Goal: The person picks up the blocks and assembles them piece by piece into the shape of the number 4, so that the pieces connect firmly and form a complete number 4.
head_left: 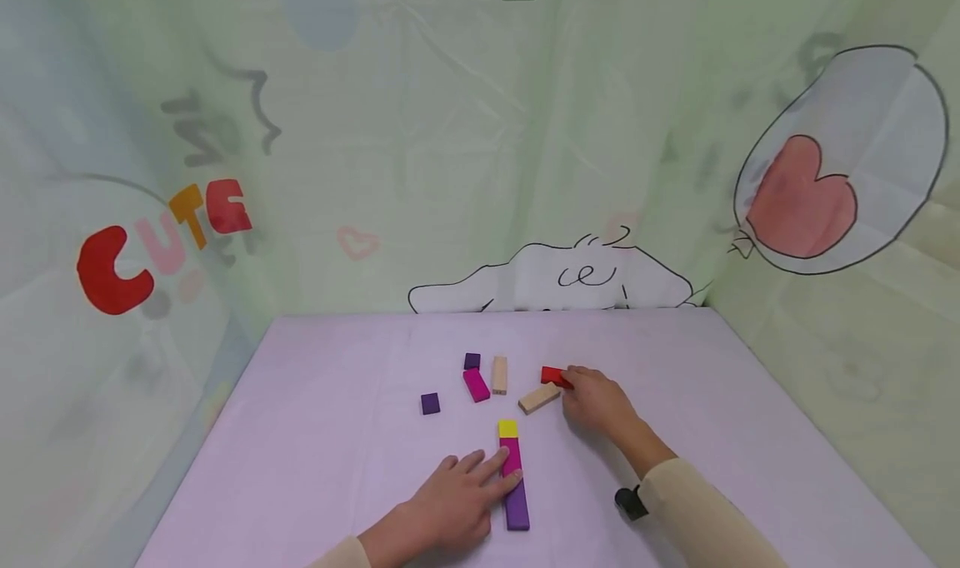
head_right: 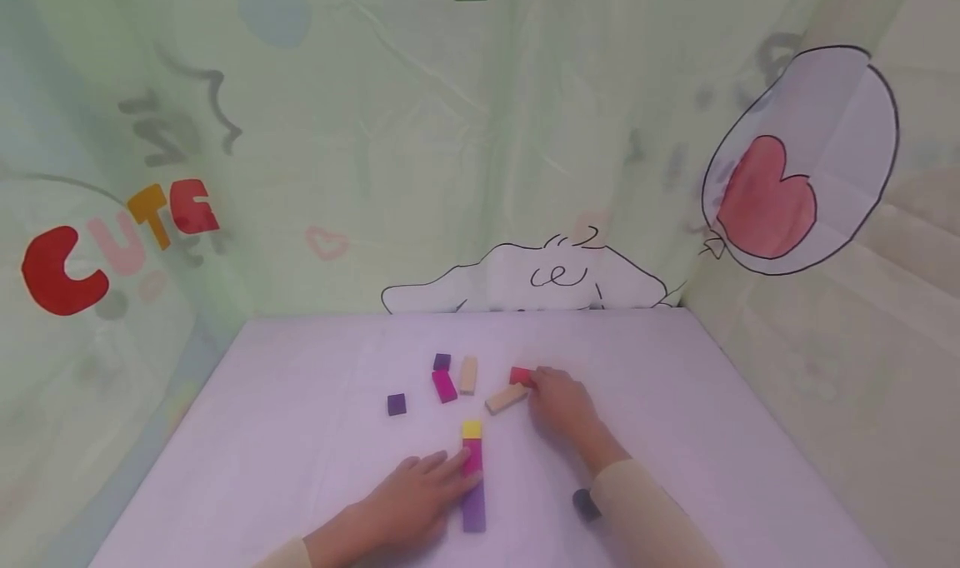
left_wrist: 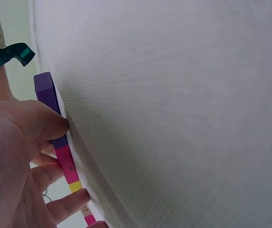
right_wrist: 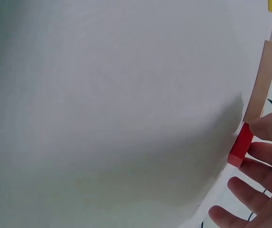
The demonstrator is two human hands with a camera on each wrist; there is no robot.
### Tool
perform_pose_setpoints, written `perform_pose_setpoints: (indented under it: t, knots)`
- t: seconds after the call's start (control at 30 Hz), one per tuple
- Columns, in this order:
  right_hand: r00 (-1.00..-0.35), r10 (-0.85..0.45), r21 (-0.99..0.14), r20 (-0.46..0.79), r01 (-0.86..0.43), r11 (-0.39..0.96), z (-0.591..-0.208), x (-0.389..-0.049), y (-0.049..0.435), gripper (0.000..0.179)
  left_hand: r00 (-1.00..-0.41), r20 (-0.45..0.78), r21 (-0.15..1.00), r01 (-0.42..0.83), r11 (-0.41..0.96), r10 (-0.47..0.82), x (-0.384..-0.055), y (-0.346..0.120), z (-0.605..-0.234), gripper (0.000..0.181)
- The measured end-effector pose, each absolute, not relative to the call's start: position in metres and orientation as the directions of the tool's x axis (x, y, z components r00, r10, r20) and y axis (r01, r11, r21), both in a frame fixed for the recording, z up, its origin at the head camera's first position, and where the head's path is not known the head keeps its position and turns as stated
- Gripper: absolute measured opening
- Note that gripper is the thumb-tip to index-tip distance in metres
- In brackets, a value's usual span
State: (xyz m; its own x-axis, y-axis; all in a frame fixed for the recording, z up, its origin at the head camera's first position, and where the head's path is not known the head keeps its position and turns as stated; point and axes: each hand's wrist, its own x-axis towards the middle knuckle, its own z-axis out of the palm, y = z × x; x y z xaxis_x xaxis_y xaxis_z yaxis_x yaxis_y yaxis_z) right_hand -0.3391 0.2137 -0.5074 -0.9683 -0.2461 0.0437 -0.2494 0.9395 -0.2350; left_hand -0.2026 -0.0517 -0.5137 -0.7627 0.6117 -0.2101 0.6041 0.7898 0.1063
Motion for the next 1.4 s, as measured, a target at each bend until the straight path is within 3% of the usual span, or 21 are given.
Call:
perform_pose_setpoints:
  t: [0.7, 1.03, 1.4]
  knots:
    - [-0.973, -0.227, -0.17, 0.043, -0.231, 0.958, -0.5, -0.326, 0.219, 0.045, -0.76, -0.208, 0.117, 0.605, 0.787, 0.615, -0.204, -0.053, -0.518, 0.065]
    - [-0.967, -0.217, -0.076, 0.131, -0.228, 0.971, -0.505, -0.331, 0.228, 0.031, -0.757, -0.206, 0.116, 0.61, 0.784, 0.62, -0.204, -0.053, -0.517, 0.066]
    - [-0.966, -0.225, -0.049, 0.128, -0.232, 0.971, -0.504, -0.329, 0.231, 0.026, -0.76, -0.2, 0.133, 0.605, 0.785, 0.619, -0.203, -0.054, -0.517, 0.066]
